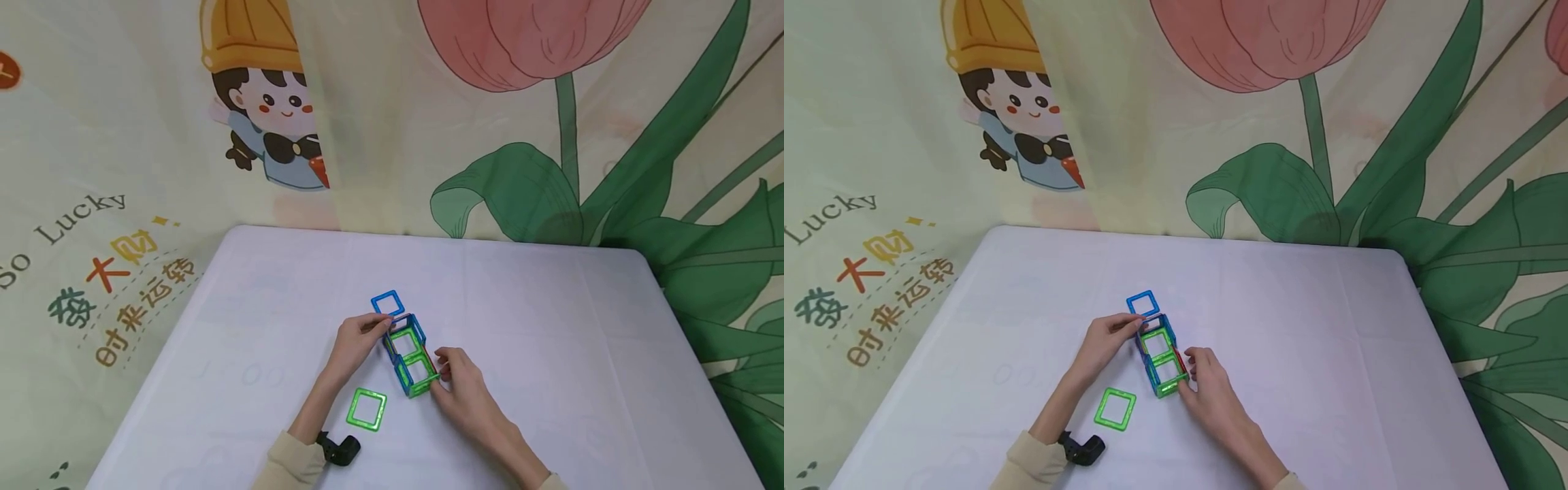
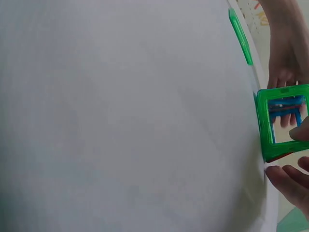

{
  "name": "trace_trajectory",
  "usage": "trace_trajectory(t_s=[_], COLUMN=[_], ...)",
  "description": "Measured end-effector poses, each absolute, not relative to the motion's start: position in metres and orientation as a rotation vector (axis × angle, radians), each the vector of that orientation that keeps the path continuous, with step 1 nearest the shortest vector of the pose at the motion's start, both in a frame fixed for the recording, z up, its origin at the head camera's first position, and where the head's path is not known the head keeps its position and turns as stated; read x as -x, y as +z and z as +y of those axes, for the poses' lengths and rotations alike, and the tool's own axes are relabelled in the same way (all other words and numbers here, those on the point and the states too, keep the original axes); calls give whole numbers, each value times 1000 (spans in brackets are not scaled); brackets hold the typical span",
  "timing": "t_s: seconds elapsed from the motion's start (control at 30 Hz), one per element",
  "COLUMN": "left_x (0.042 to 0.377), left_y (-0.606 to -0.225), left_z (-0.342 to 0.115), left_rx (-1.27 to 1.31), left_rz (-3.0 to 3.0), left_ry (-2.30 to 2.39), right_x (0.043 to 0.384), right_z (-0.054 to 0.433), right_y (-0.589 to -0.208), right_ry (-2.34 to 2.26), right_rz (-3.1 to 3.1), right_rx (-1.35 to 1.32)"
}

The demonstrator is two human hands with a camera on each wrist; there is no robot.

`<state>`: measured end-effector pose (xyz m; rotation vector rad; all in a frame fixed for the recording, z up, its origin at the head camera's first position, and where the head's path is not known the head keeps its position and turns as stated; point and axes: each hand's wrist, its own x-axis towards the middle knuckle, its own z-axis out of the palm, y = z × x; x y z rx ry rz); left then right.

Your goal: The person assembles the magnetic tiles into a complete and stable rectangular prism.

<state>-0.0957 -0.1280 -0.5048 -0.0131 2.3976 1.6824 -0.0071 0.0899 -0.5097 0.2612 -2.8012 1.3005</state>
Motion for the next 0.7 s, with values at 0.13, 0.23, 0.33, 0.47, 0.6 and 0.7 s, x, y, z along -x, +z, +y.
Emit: trace_trajectory(t_s=[0.13, 0.23, 0.33, 0.47, 0.6, 0.7], left_x=[91, 86, 81, 74, 69, 66], left_y=[-503, -501, -500, -499, -499, -499], left_z=[-127, -126, -125, -122, -119, -117], left_rx=[16, 13, 12, 25, 37, 31], left_rz=[2388, 2382, 2400, 2416, 2402, 2397], left_ry=[1680, 1679, 1651, 1616, 1610, 1608], right_x=[13, 18, 23, 30, 38, 44], right_z=[101, 109, 116, 122, 127, 130], right_y=[-510, -510, -510, -512, -514, -515], right_ry=[1278, 1278, 1290, 1288, 1277, 1286], right_rz=[-2779, -2767, -2766, -2779, -2802, -2806], right_rx=[-216, -184, -155, -111, -72, -70])
